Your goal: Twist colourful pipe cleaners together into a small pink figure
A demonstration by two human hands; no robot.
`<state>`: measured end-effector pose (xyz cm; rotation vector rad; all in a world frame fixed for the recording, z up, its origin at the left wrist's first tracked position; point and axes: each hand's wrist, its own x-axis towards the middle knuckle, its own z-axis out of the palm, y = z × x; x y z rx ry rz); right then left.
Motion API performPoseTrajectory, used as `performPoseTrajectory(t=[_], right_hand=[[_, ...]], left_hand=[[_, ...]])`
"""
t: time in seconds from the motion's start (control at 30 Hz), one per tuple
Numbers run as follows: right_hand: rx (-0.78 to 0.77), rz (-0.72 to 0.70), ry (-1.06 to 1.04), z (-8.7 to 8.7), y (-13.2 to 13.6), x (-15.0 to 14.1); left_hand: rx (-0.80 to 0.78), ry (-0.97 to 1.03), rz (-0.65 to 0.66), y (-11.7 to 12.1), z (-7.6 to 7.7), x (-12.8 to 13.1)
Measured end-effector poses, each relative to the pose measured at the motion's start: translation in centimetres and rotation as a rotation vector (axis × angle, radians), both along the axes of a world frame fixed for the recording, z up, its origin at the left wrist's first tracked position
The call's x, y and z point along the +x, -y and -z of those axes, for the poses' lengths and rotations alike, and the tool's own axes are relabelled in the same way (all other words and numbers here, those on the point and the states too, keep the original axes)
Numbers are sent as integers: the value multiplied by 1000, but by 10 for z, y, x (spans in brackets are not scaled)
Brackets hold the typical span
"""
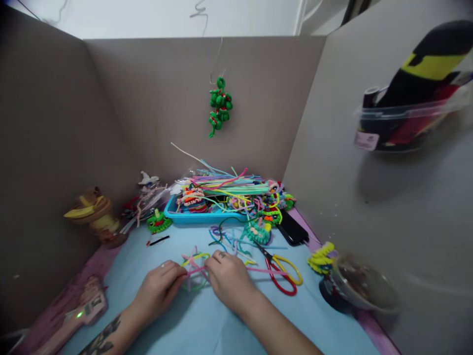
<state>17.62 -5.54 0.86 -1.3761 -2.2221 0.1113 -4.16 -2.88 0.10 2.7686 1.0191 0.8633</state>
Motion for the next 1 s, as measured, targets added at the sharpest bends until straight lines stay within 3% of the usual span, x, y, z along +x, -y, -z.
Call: performPoseTrajectory(t=[0.27,0.4,0.5,0.7,0.9,1.0], right_hand=[[70,-133,-87,10,9,-9],[138,-49,-122,17,6,1],[153,-18,-145,21,1,6],[124,-25,-167,26,-1,4],[117,-51,-152,25,2,3],[133,-69,-171,16,-1,5]], left_hand=[[44,110,-65,21,-1,8],[-48,247,-321,17,1,2],[-179,264,-416,9,2,2],[-490,326,-381,-1,-1,18],[-829,523,-271,-8,5,29],[-886,662,-263,-15,-1,30]])
